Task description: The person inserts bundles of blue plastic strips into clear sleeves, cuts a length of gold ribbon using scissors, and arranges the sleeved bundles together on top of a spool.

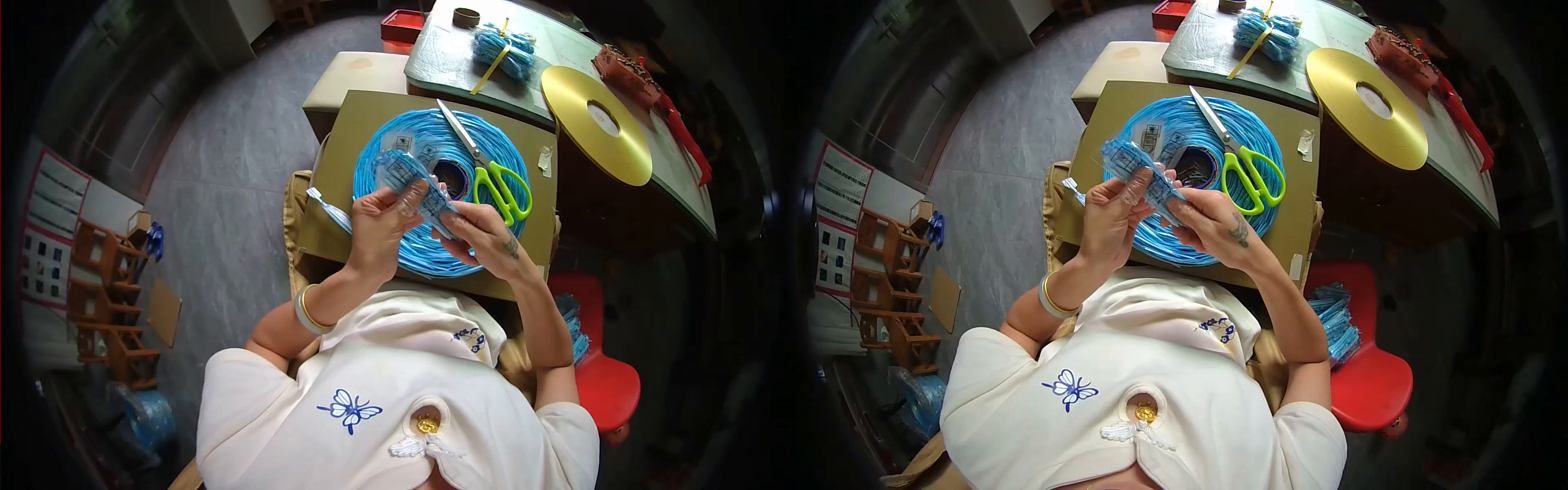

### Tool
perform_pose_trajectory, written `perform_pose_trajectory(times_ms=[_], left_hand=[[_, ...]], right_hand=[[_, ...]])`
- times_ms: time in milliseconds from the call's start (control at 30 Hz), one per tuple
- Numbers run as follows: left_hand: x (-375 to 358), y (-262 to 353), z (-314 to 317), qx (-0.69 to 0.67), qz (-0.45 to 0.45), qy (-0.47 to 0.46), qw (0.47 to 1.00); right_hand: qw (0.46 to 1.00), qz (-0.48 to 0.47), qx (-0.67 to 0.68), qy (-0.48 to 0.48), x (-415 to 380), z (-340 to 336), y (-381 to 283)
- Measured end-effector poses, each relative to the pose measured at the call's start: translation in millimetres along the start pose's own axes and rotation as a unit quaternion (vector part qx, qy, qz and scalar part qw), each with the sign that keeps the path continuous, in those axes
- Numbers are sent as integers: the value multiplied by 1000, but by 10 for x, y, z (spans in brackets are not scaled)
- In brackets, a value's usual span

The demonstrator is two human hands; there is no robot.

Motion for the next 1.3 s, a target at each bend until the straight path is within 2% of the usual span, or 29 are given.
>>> perform_pose_trajectory(times_ms=[67,133,167,300,333,467,500,567,633,667,800,833,967,1000,1133,1200,1300], left_hand=[[9,42,-67,41,-8,5,999],[72,48,-75,82,-8,2,997],[72,55,-62,83,-12,2,996],[105,317,21,6,84,9,996],[118,324,10,6,84,9,996],[155,324,-72,-4,74,8,997],[153,326,-65,-3,73,8,997],[151,337,-9,3,67,-4,998],[143,333,45,6,60,-15,998],[143,338,50,7,59,-16,998],[166,322,93,25,49,-27,998],[165,313,96,26,48,-28,998],[149,207,148,41,15,-62,997],[156,186,160,42,12,-64,997],[186,90,307,170,28,-112,979],[150,26,486,163,10,-144,976],[37,-32,868,136,-34,-226,964]], right_hand=[[963,-112,-207,130,-57,4,-278],[851,-222,-403,255,-189,1,-533],[852,-219,-401,256,-211,-2,-512],[773,-250,-526,250,-285,19,-473],[773,-251,-526,250,-292,4,-480],[857,-246,-371,258,-342,-167,-551],[858,-246,-370,259,-339,-162,-585],[961,-150,-122,199,-212,-213,-469],[982,-42,136,122,-124,-145,-291],[982,-42,136,122,-116,-164,-267],[997,-65,-28,13,-94,-154,-114],[997,-65,-27,14,-112,-187,-113],[996,4,-92,-20,-182,-230,-9],[996,5,-90,-16,-197,-246,-11],[990,-110,-83,37,-314,-374,-246],[994,-48,-46,90,-307,-487,-238],[991,-60,-60,106,-428,-670,-317]])
Point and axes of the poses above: each hand's wrist, its own x-axis towards the middle knuckle, its own z-axis out of the palm, y = z × x, the point moved 8 cm from there along x, towards the middle knuckle, and after that the axes turned 2 degrees about z, right-handed, at the moved point
